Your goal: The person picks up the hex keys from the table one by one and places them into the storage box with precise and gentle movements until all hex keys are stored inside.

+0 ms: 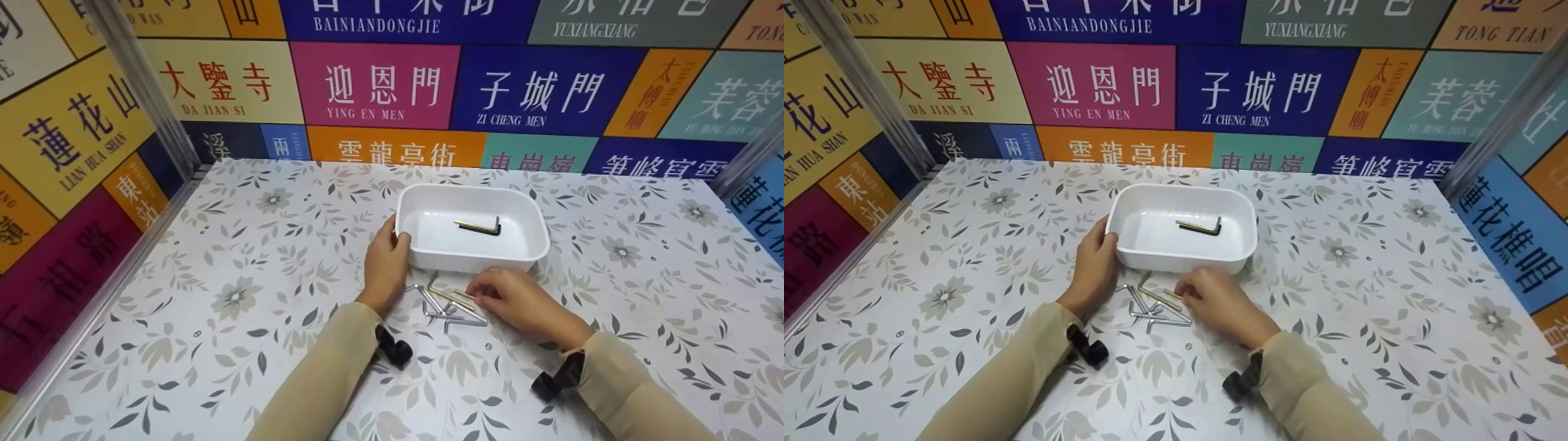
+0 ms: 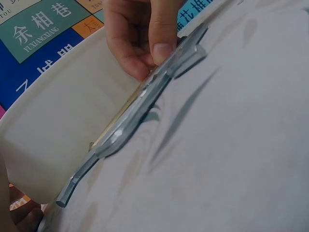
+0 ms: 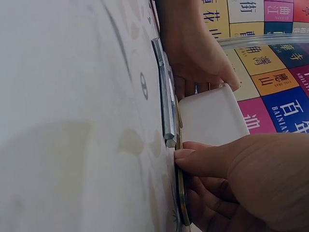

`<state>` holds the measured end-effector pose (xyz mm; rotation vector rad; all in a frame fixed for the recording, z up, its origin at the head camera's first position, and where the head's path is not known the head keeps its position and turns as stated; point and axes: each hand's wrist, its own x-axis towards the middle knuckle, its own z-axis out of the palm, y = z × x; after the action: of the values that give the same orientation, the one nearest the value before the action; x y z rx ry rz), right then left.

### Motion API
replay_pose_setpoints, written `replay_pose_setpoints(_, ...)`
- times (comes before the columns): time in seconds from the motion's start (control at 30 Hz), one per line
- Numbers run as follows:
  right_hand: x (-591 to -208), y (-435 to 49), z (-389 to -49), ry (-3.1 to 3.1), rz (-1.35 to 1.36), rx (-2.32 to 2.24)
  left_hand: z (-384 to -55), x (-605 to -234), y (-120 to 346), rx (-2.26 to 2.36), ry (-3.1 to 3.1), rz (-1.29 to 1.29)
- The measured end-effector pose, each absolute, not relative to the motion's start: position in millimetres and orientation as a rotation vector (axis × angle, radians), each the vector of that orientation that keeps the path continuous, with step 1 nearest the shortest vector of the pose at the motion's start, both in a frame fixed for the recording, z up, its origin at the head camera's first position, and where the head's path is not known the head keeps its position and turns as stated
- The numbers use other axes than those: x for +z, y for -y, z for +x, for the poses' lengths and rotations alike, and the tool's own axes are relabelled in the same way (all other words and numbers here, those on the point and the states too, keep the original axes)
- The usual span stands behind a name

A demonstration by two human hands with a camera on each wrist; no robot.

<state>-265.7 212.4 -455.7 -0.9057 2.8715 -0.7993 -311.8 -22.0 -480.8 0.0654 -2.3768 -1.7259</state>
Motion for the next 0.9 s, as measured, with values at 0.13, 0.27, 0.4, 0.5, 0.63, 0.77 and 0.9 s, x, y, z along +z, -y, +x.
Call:
replay_pose_setpoints(0.13, -454.3, -211.9, -264.3, -2.872, -0.948, -0.786, -311.5, -480.7, 21.6, -1.730, 2.380, 0.069)
replay_pose_setpoints(0.27, -452.5, -211.8, -263.3, -2.853, -0.983, -0.807, -311.7, -480.8, 21.6, -1.733, 2.380, 0.071)
replay_pose_setpoints(0.4, -450.7, -212.0, -262.4, -2.844, -0.998, -0.806, -312.3, -481.0, 21.8, -1.730, 2.377, 0.071)
replay_pose_setpoints(0.5, -449.4, -211.7, -261.7, -2.834, -0.988, -0.804, -313.0, -481.7, 22.1, -1.712, 2.381, 0.077)
replay_pose_setpoints(0.63, -448.2, -211.0, -261.5, -2.833, -0.983, -0.798, -313.5, -482.5, 22.7, -1.673, 2.387, 0.070)
replay_pose_setpoints(0.77, -447.7, -211.2, -261.1, -2.838, -0.978, -0.792, -313.7, -482.3, 22.9, -1.660, 2.384, 0.061)
replay_pose_setpoints(0.9, -447.7, -212.4, -260.9, -2.844, -0.977, -0.782, -313.6, -481.5, 21.9, -1.673, 2.385, 0.070)
